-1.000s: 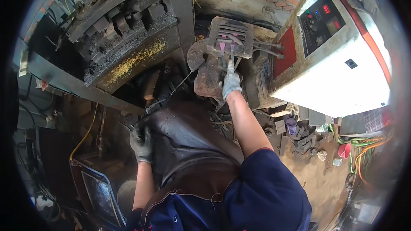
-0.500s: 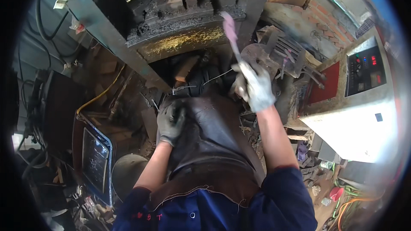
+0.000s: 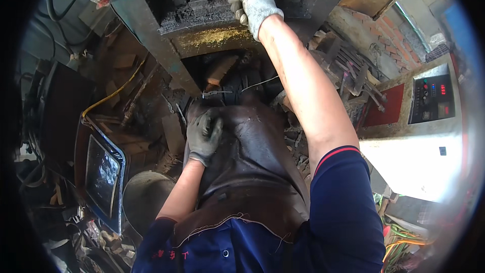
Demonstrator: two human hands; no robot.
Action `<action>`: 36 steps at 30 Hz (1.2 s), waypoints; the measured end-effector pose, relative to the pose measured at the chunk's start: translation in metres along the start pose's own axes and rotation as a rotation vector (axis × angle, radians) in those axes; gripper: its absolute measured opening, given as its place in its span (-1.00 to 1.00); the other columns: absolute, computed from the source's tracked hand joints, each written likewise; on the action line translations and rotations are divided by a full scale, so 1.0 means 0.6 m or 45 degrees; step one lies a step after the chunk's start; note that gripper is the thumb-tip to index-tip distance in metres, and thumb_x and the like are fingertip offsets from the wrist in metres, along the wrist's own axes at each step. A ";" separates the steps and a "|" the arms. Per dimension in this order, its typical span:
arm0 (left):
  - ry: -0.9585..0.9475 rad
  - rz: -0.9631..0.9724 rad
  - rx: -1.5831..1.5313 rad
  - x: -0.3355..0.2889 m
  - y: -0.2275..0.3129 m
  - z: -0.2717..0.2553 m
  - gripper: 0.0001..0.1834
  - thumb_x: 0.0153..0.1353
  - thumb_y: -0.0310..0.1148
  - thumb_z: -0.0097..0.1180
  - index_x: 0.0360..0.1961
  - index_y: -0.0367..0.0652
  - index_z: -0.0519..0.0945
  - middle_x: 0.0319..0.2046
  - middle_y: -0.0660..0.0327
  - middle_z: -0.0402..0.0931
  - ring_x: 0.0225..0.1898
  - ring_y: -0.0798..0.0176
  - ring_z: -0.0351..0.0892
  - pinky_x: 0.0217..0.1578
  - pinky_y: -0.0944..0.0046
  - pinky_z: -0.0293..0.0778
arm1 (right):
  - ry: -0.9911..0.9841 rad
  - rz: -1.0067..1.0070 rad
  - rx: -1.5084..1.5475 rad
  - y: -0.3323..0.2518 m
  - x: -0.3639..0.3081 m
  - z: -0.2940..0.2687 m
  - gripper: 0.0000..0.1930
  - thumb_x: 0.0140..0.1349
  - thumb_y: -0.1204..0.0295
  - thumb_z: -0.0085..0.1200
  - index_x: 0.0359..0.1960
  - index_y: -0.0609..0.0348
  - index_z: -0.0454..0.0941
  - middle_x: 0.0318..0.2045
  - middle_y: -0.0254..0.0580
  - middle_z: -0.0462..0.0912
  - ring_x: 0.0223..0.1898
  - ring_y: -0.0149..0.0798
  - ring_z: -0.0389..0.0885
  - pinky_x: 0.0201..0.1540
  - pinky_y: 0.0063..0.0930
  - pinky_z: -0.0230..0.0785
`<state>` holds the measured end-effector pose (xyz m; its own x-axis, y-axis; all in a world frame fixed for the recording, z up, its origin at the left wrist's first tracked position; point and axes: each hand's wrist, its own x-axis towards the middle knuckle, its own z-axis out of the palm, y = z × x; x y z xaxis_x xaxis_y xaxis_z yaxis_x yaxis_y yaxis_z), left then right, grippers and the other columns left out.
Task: The person gathers metal blanks from a bucket by hand, then repeatedly retrieves heated metal pieces from a heating rack and inserts them into a forging press machine.
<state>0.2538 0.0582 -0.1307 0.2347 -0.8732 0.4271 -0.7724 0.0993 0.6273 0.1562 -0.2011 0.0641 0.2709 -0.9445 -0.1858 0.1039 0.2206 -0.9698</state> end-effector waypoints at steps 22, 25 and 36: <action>0.012 0.053 -0.023 -0.002 -0.011 0.001 -0.71 0.09 -0.27 0.16 -0.18 -0.16 0.57 -0.24 0.04 0.59 -0.18 -0.10 0.53 -0.13 0.01 0.38 | -0.206 0.125 0.168 0.096 -0.135 -0.090 -0.58 0.20 0.12 0.17 -0.19 0.31 0.55 -0.49 -0.19 0.61 -0.58 -0.37 0.55 -0.60 -0.57 0.38; -0.099 -0.012 0.024 0.004 0.000 0.003 -0.72 0.08 -0.25 0.17 -0.20 -0.13 0.59 -0.25 0.03 0.59 -0.19 -0.09 0.54 -0.14 0.04 0.40 | -0.094 0.176 0.181 0.177 -0.212 -0.176 -0.67 0.20 0.21 0.18 -0.20 0.26 0.58 -0.49 -0.24 0.61 -0.58 -0.37 0.56 -0.61 -0.57 0.37; -0.062 0.072 0.022 -0.001 0.009 0.006 -0.72 0.11 -0.34 0.16 -0.16 -0.23 0.57 -0.22 -0.03 0.57 -0.16 -0.14 0.54 -0.10 0.03 0.42 | 1.021 0.234 0.203 0.286 -0.263 -0.468 -0.55 0.28 0.00 0.01 -0.47 0.17 0.59 -0.68 -0.37 0.46 -0.77 -0.45 0.32 -0.77 -0.59 0.10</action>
<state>0.2476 0.0574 -0.1298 0.1614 -0.8887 0.4293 -0.7939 0.1415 0.5913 -0.1376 -0.0829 -0.1172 -0.4596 -0.7636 -0.4535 0.2751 0.3631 -0.8902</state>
